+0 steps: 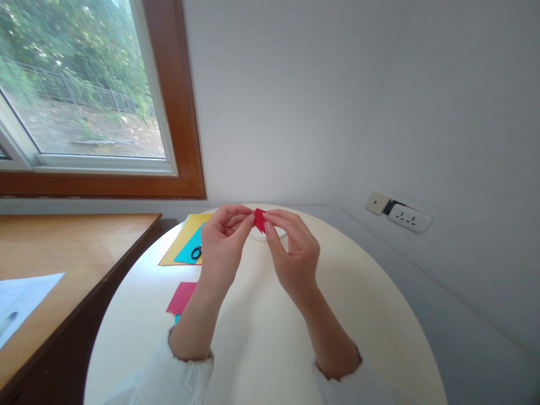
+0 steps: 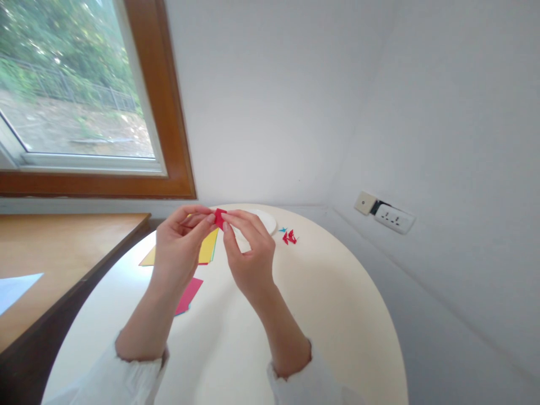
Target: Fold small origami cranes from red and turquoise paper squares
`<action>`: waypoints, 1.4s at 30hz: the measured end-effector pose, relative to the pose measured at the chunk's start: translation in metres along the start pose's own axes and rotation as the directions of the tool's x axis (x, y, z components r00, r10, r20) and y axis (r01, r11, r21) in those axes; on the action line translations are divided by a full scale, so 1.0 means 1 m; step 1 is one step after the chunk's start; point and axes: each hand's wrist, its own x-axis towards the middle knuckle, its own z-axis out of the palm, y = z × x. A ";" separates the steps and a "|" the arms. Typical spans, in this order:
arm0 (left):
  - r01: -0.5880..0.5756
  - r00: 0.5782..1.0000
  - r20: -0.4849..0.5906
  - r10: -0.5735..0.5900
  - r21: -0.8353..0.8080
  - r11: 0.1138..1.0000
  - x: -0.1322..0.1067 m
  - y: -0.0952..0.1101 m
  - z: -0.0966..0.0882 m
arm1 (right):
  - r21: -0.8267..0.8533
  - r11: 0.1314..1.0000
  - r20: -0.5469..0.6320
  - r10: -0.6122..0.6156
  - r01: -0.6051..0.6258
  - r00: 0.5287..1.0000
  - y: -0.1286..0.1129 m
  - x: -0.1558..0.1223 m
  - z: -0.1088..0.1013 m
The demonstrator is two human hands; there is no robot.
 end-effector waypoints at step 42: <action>-0.019 0.990 0.140 -0.010 0.208 0.978 -0.003 0.007 -0.001 | 0.414 0.774 0.077 0.495 -0.479 0.865 0.006 0.008 0.000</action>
